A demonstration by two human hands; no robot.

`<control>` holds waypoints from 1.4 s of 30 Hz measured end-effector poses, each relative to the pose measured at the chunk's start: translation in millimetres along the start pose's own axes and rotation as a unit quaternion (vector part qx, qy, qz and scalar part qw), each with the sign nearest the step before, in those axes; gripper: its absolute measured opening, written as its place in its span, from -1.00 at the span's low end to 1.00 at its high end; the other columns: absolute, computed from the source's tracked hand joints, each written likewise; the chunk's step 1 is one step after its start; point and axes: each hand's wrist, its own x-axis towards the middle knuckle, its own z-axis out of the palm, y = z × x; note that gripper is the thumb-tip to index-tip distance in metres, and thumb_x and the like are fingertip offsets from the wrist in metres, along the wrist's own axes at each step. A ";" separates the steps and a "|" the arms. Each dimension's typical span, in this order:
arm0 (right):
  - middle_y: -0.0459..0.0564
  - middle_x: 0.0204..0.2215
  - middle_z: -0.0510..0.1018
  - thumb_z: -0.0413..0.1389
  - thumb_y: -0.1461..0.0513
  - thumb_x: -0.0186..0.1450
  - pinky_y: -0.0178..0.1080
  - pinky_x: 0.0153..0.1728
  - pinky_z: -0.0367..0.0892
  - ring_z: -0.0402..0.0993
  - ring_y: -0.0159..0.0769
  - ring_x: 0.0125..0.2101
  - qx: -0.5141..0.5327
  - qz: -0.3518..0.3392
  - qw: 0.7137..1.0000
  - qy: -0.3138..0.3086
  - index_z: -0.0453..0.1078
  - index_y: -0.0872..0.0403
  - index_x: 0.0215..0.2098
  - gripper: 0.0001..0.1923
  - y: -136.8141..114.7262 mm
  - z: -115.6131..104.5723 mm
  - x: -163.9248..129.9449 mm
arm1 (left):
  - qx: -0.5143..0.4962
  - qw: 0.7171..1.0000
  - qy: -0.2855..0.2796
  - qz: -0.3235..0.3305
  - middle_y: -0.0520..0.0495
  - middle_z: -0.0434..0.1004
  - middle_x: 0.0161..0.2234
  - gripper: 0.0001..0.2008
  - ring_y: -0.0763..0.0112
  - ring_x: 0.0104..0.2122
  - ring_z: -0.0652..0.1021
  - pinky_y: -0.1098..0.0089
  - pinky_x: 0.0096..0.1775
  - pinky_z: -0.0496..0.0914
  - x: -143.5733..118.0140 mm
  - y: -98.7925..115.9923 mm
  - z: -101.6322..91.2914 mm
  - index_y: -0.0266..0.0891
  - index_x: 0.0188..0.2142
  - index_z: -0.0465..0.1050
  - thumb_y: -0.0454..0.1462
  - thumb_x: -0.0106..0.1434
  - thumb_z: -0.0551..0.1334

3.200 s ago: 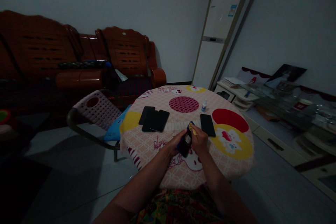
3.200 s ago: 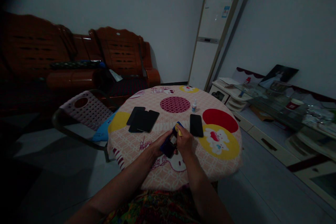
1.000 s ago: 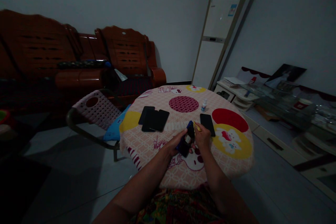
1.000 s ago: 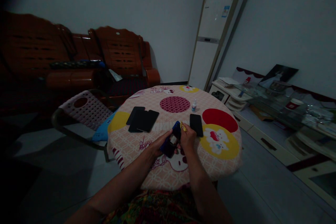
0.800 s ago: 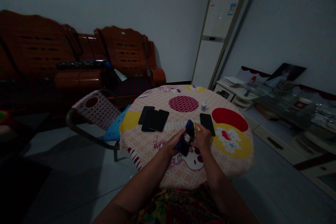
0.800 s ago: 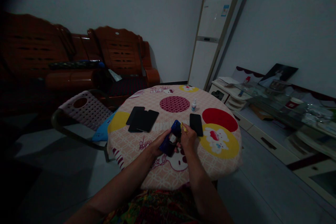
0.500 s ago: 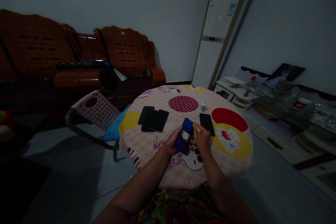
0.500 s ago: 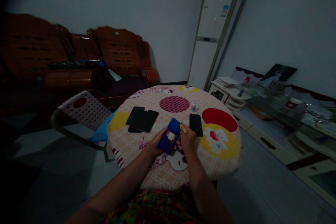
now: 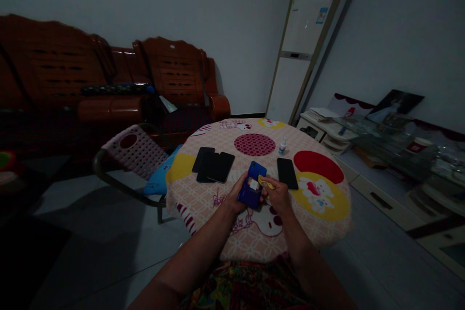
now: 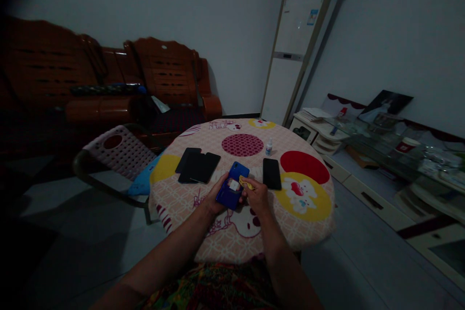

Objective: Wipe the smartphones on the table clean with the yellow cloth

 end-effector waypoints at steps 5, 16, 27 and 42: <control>-0.10 -0.66 0.52 0.12 0.06 0.22 -0.36 -0.75 0.22 0.34 -0.38 -0.75 -0.019 -0.001 1.000 -0.026 0.54 0.11 -0.13 -0.62 -0.4 -2.9 2.3 | 0.033 0.999 0.023 -0.015 -0.22 0.55 -0.45 -0.43 0.22 -0.53 0.57 0.31 -0.48 0.44 -1.2 -2.2 10.4 -0.37 -0.13 0.45 0.08 0.32 -0.04; -0.02 -0.40 0.66 0.14 0.10 0.21 -0.31 -0.59 0.42 0.55 -0.26 -0.53 -0.087 -0.059 0.994 -0.013 0.57 0.02 -0.14 -0.69 -8.0 0.7 5.9 | 0.053 0.997 0.060 -0.002 -0.08 0.52 -0.45 -0.59 0.29 -0.54 0.56 0.35 -0.48 0.44 -1.8 -9.2 18.1 -0.26 -0.11 0.42 0.02 0.30 0.11; 0.04 -0.29 0.65 0.07 0.12 0.23 -0.25 -0.36 0.44 0.57 -0.20 -0.36 -0.133 -0.052 0.982 0.120 0.57 0.09 -0.18 -0.68 -5.3 -2.1 12.8 | 0.059 0.998 0.018 -0.033 -0.14 0.53 -0.45 -0.51 0.22 -0.50 0.58 0.32 -0.49 0.46 -5.6 -7.7 18.5 -0.30 -0.16 0.42 0.06 0.34 -0.02; 0.02 -0.29 0.65 0.07 0.17 0.22 -0.29 -0.43 0.41 0.55 -0.24 -0.40 -0.141 -0.031 0.989 0.024 0.56 0.07 -0.16 -0.70 -8.3 7.8 -5.1 | 0.065 0.988 0.132 0.054 -0.10 0.55 -0.41 -0.57 0.36 -0.48 0.56 0.39 -0.40 0.45 4.5 -10.6 18.5 -0.31 -0.20 0.47 0.02 0.34 0.06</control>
